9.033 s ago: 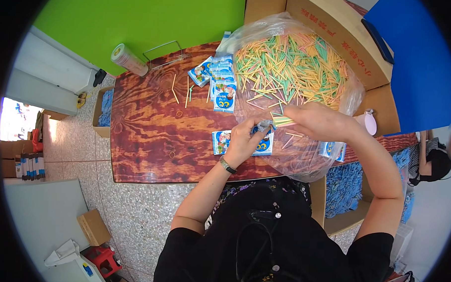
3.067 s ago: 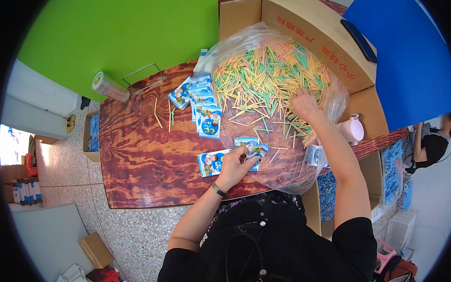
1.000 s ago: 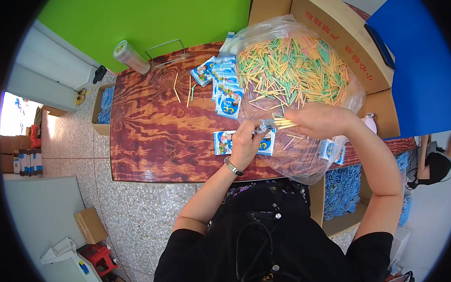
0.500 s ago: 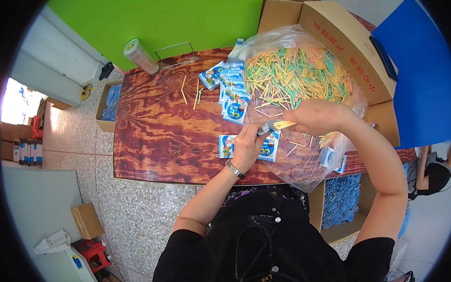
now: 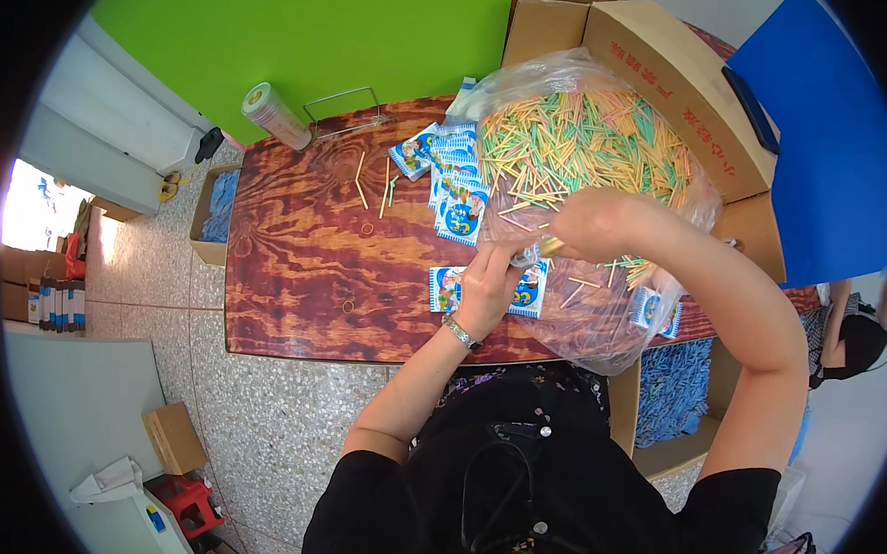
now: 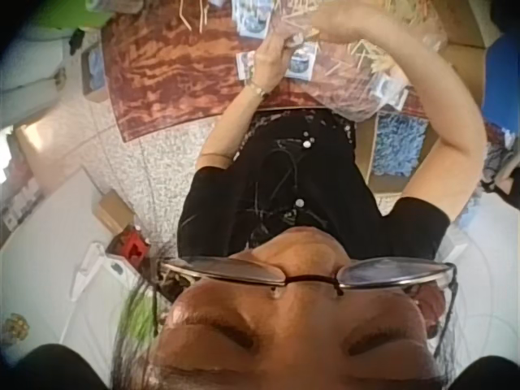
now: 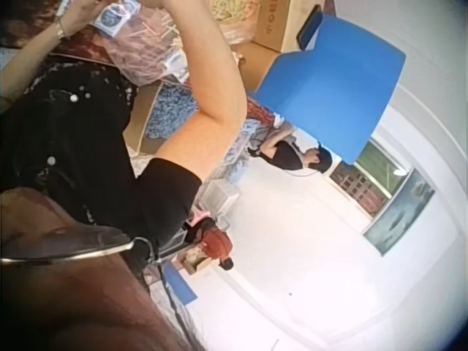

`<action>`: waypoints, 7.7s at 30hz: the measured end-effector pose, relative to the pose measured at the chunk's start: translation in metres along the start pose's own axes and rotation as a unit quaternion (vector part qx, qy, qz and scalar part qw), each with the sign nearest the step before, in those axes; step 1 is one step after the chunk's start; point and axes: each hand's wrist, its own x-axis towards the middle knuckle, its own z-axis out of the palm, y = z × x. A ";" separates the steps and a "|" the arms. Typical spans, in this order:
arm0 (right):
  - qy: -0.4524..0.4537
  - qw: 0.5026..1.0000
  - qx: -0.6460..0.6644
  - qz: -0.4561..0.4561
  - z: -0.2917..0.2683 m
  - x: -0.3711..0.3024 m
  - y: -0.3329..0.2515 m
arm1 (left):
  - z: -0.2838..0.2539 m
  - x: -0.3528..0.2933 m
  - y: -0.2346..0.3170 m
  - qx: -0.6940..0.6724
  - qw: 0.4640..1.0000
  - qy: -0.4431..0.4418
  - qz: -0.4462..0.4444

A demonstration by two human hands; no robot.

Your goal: Packaging small blue packets and yellow shredded filler material into clear plastic bags.

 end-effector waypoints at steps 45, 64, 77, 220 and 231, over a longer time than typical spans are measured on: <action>0.478 0.872 0.104 0.012 0.180 0.106 -0.002 | 0.006 -0.014 -0.022 0.114 0.976 -0.183 -0.031; 0.514 0.647 0.561 -0.051 0.169 0.043 -0.025 | 0.029 -0.022 -0.020 -0.146 0.958 -0.146 -0.198; 0.497 0.795 0.308 0.159 0.191 0.062 0.106 | 0.032 -0.032 -0.013 -0.134 0.941 -0.182 -0.254; 0.301 0.742 0.599 -0.010 0.178 0.071 0.051 | 0.001 -0.041 -0.002 -0.172 0.934 -0.173 -0.263; 0.377 0.905 0.170 0.099 0.194 0.094 0.042 | 0.000 -0.042 0.000 -0.159 0.939 -0.164 -0.256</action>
